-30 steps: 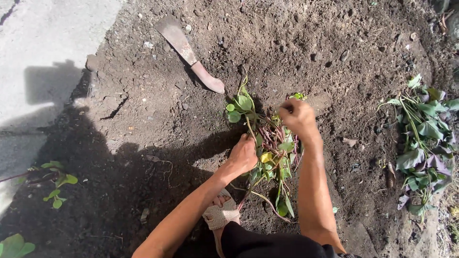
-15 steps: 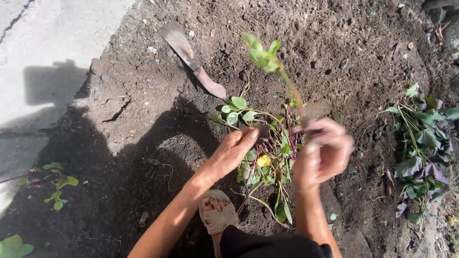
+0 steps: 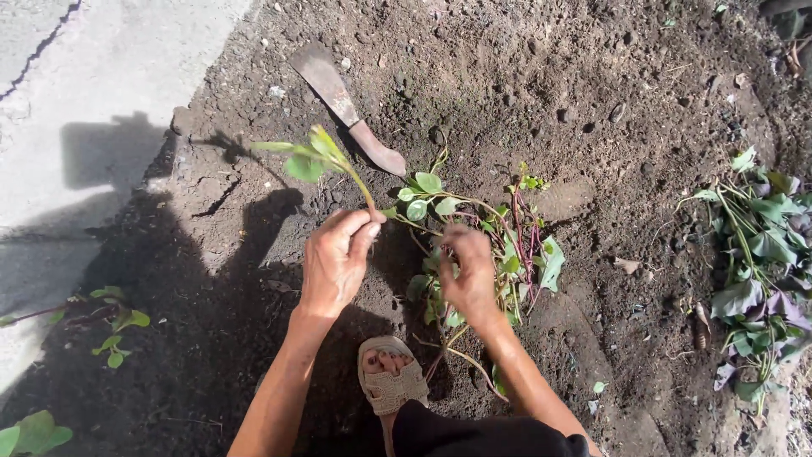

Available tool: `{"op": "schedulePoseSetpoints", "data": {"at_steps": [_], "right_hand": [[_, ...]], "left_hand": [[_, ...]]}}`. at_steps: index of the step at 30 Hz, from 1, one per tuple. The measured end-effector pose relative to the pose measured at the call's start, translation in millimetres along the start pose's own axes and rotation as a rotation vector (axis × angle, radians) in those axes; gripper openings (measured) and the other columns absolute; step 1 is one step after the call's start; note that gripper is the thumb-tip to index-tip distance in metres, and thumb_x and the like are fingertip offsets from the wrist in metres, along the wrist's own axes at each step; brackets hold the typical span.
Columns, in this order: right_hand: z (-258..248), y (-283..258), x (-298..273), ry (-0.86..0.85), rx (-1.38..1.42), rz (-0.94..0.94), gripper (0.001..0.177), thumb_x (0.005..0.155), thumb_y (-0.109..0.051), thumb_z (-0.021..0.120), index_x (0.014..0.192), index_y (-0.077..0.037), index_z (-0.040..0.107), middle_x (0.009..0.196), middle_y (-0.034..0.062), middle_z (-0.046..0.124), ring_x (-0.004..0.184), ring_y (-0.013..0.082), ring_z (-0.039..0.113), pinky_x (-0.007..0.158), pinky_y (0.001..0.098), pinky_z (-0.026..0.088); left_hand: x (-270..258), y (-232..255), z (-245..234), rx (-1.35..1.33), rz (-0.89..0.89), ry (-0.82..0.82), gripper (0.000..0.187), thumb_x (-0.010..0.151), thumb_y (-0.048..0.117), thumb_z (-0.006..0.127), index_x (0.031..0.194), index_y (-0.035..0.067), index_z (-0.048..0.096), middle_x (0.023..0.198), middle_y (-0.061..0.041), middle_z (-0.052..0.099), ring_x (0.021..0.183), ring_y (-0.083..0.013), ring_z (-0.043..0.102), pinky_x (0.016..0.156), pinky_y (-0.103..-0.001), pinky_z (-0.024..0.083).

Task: Planting plant cuttings in a garden bed by digging holes with a hand tool and firming the soil by hand.

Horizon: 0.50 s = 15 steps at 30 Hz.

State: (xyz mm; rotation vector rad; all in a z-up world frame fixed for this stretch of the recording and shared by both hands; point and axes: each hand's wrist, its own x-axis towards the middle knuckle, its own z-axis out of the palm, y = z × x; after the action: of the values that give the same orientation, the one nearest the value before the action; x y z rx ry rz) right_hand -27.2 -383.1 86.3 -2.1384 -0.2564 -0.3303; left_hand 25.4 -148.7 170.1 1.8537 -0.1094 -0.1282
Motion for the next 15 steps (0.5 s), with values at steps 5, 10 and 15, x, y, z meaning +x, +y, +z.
{"op": "schedulePoseSetpoints", "data": {"at_steps": [5, 10, 15], "right_hand": [[-62, 85, 32, -0.161, -0.594, 0.596, 0.026, 0.092, -0.018, 0.069, 0.117, -0.011, 0.069, 0.102, 0.0153, 0.065, 0.095, 0.0315, 0.061, 0.081, 0.0469, 0.051], [-77, 64, 44, -0.294, -0.283, 0.676, 0.013, 0.093, -0.015, 0.073, 0.104, -0.009, 0.074, 0.091, 0.0155, 0.073, 0.083, 0.0296, 0.07, 0.077, 0.0459, 0.056], [-103, 45, 75, 0.135, 0.332, 0.521, 0.014, 0.102, -0.008, 0.062, 0.115, -0.001, 0.061, 0.101, 0.0159, 0.065, 0.091, 0.0242, 0.066, 0.085, 0.039, 0.06]], "left_hand": [[-9, -13, -3, 0.078, 0.04, 0.055, 0.017, 0.102, 0.01, 0.06, 0.112, 0.008, 0.074, 0.098, -0.022, 0.071, 0.083, -0.0309, 0.073, 0.076, -0.042, 0.06], [-5, -10, 3, -0.002, 0.021, 0.03, 0.017, 0.1, 0.014, 0.063, 0.113, 0.008, 0.072, 0.101, -0.019, 0.072, 0.09, -0.0312, 0.074, 0.081, -0.042, 0.061], [-3, -16, 8, -0.011, 0.041, 0.0, 0.011, 0.099, 0.011, 0.065, 0.106, 0.005, 0.071, 0.098, -0.019, 0.072, 0.081, -0.0306, 0.074, 0.072, -0.04, 0.061]]}}
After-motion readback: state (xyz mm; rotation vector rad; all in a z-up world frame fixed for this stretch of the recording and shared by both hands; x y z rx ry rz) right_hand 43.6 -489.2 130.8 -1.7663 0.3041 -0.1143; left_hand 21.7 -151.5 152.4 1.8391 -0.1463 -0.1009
